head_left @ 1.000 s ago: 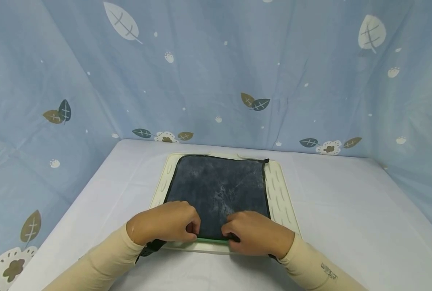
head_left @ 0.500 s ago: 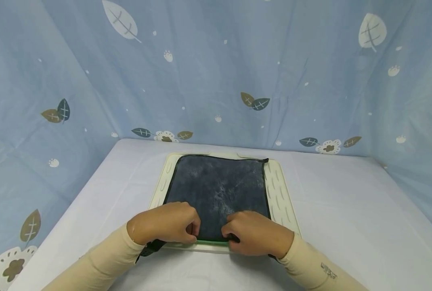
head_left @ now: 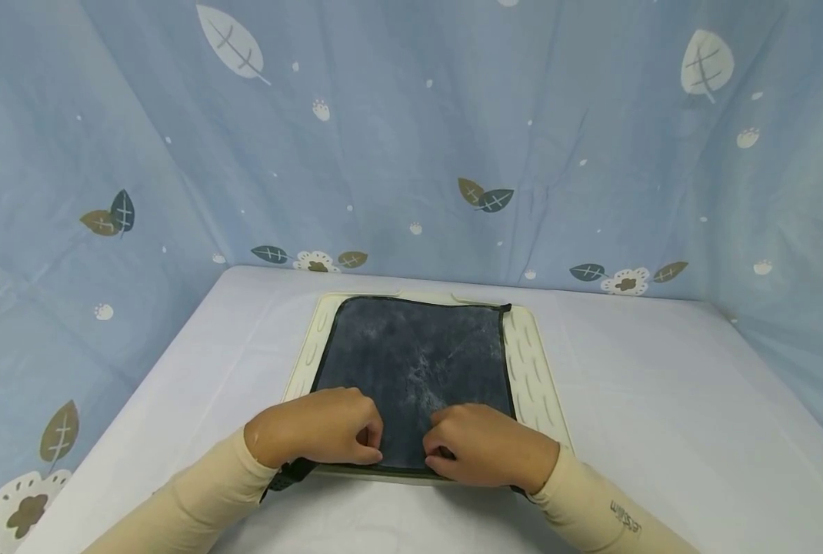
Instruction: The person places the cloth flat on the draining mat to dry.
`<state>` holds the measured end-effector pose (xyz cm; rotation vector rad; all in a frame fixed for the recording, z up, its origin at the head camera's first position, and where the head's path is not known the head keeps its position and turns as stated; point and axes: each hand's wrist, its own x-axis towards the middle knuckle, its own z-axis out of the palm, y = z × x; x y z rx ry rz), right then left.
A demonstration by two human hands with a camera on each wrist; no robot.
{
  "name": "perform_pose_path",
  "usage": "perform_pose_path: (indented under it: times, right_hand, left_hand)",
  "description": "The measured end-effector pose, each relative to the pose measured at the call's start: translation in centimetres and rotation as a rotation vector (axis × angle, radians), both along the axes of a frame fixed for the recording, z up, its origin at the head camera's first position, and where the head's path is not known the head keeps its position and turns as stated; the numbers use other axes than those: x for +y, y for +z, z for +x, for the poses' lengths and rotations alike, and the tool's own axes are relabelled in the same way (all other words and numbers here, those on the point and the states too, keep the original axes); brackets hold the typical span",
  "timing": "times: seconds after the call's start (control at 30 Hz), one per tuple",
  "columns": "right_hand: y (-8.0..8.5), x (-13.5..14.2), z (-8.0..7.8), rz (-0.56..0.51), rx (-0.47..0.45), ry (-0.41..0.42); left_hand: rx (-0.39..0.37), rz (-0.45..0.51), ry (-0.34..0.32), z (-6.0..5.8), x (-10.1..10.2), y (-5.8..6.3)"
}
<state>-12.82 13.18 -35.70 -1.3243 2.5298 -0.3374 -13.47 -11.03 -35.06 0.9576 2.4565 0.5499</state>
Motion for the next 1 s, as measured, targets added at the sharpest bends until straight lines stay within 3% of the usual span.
perform_pose_path:
  times: [0.3,0.77,0.87,1.0]
  right_hand:
    - [-0.2,0.0,0.0,0.053,-0.012,-0.020]
    - [-0.7,0.1,-0.2,0.044,-0.022,-0.016]
    - [-0.1,0.6,-0.2,0.040,-0.036,-0.035]
    - [0.9,1.6,-0.7,0.009,0.071,-0.104]
  left_hand:
    - [-0.028,0.001,-0.007,0.1,0.1,-0.4]
    - [-0.020,0.004,0.007,0.2,0.0,-0.7]
    - [0.069,0.049,0.017,-0.1,-0.2,-0.4]
    - [0.331,0.082,0.084,-0.8,-0.6,0.4]
